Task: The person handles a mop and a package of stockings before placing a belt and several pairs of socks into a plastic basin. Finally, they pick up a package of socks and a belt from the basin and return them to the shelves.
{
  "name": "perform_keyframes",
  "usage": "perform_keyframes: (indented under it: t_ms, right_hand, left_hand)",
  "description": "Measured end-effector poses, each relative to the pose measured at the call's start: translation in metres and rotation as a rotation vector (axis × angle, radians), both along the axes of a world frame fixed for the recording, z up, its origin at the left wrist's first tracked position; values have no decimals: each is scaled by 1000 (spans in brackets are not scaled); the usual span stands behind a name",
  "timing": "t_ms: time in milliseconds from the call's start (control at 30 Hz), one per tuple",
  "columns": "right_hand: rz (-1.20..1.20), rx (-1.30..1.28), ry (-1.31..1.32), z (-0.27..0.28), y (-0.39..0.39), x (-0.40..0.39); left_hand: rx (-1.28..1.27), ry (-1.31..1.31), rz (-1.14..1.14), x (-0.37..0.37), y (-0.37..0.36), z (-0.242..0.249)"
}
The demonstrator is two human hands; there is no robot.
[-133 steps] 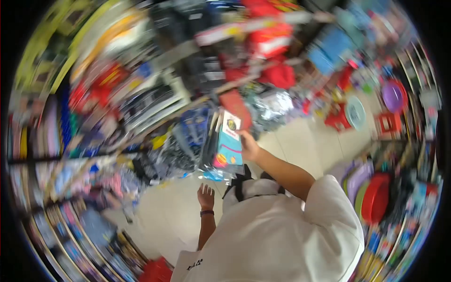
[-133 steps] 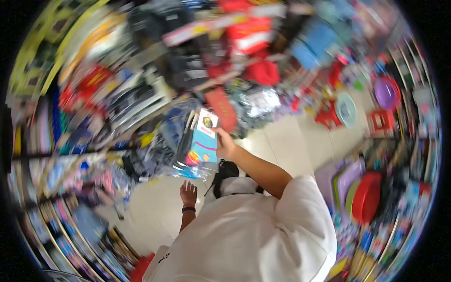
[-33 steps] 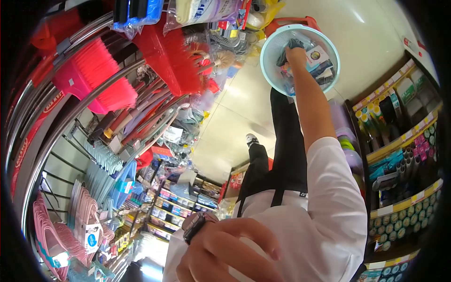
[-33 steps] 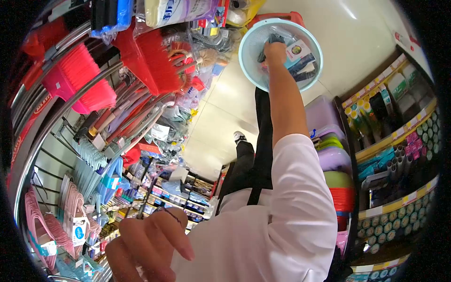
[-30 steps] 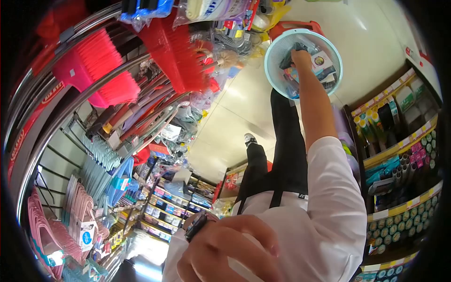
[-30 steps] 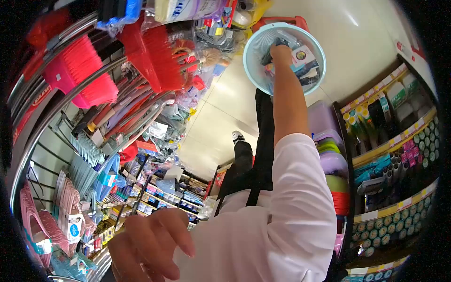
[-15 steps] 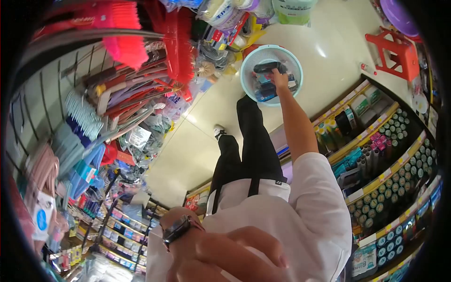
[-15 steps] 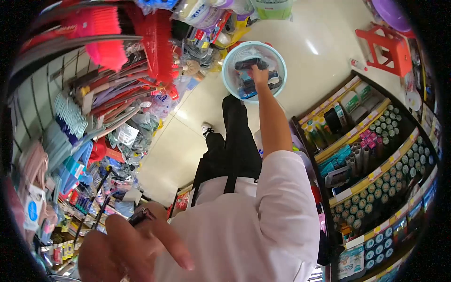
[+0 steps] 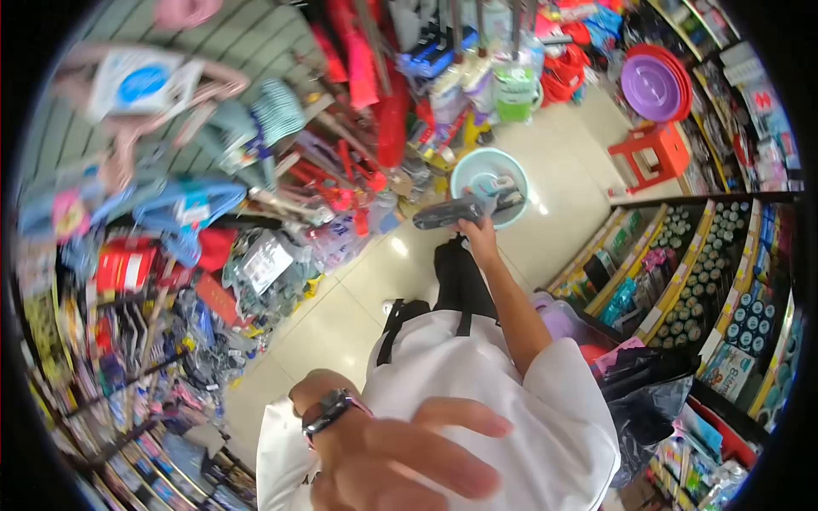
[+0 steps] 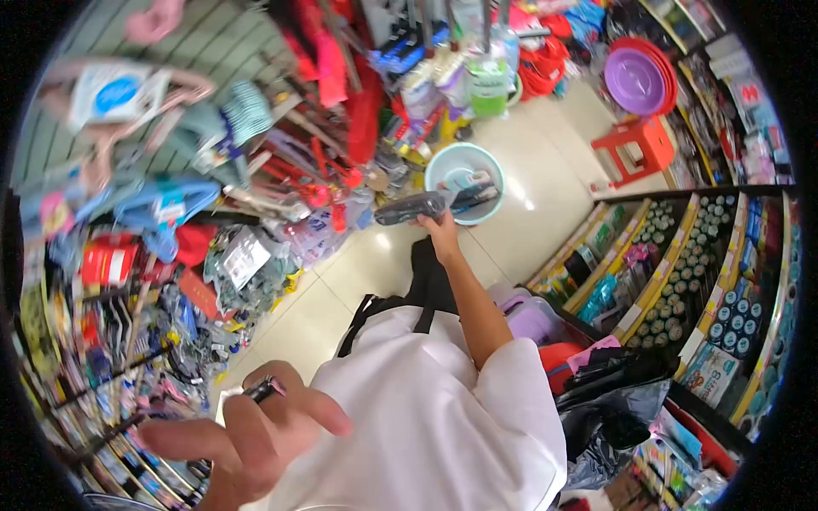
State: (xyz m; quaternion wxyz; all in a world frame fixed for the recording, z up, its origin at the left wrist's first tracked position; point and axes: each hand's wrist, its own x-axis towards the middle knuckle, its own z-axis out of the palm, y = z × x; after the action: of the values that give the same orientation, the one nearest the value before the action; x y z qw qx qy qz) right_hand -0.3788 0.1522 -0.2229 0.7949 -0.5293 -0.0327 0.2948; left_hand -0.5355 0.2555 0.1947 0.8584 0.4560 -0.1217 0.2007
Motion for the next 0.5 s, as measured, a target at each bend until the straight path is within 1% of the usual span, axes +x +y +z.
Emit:
perform_keyframes:
  t_ms: [67,100,167,200,233,267,300,333,367,400,433,500]
  right_hand:
    - [76,-34,-68,31,8,-43]
    - [117,-8,-88,39,14,-59]
    - [240,3,-90,49,22,-98]
    - [271,16,-47,64,28,-115]
    - [300,27,-65,67,33,-130]
    - [332,39,-88,68,41,-142]
    - [366,48,-112,73,49,-152]
    - [440,90,-162,94,56,-163]
    - [476,94,-187,101,66,-171]
    - [531,117,-159,107,73,-179]
    - [583,135,-128,112,78,-186]
    - [641,114,-152,124,88,-198]
  left_hand:
    - [61,-75,73,-52,-8,16]
    - [94,-120,115,-76,-15,22]
    - [142,-182,206,-122,-30,30]
    - [161,-208,242,-142,-37,34]
    - [183,-251,271,-158,-41,38]
    - [410,-486,305,-168,-34,31]
    - [428,-511,338,-181,-37,21]
    - [311,-613,377,-189,-40,13]
    - [190,-711,413,-200,-44,7]
    - [301,-747,454,-214,-38,18]
    - [168,-230,367,-258,-47,54]
    - [55,-297,403,-305,-56,45]
